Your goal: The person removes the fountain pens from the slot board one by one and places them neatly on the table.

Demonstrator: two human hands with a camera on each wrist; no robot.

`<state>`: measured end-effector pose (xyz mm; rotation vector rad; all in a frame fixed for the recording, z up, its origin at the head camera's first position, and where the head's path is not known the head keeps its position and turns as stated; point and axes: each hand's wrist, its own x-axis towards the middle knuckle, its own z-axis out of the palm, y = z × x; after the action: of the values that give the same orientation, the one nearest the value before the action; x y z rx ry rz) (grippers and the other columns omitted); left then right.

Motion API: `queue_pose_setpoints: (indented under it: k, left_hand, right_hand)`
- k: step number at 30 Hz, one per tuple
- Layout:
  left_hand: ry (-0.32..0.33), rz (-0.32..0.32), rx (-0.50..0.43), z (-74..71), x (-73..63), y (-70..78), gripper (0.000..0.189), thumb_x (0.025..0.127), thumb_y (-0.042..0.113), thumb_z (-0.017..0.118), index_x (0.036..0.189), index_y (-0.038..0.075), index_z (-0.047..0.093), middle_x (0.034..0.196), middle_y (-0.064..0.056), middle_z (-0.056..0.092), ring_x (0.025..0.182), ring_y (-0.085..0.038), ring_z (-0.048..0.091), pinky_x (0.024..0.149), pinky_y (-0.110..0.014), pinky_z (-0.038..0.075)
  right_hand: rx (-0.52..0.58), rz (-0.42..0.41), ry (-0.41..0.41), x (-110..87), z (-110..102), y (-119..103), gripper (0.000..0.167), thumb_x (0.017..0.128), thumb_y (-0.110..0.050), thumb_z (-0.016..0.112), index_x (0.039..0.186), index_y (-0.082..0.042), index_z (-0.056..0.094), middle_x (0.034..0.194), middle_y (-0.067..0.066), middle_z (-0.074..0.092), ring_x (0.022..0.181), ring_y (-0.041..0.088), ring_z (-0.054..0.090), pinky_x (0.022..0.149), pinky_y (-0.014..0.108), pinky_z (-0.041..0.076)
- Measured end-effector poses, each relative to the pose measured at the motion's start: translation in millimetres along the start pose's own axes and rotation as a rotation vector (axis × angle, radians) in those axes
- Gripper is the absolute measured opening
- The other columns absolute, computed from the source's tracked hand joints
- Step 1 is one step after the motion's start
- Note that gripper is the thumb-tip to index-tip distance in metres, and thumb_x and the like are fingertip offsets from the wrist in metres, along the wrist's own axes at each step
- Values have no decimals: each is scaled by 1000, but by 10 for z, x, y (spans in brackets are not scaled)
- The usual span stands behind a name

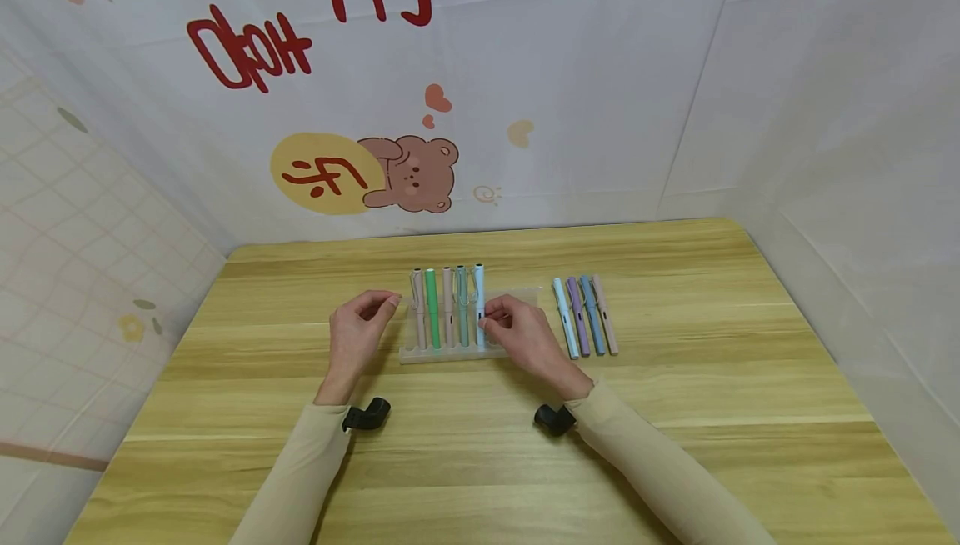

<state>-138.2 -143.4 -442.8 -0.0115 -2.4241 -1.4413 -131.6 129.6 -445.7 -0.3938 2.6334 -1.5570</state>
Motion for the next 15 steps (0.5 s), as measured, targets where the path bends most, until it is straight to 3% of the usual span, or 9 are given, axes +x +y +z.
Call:
queue_pose_setpoints:
  k: [15]
  left_hand:
    - [3, -9, 1, 8, 1, 0, 15, 98, 20, 74, 100, 7, 80, 97, -7, 78, 86, -20, 72, 78, -32, 54]
  right_hand:
    - [60, -38, 75, -49, -99, -114, 15, 98, -14, 72, 110, -4, 69, 99, 5, 73, 91, 19, 70, 80, 32, 57]
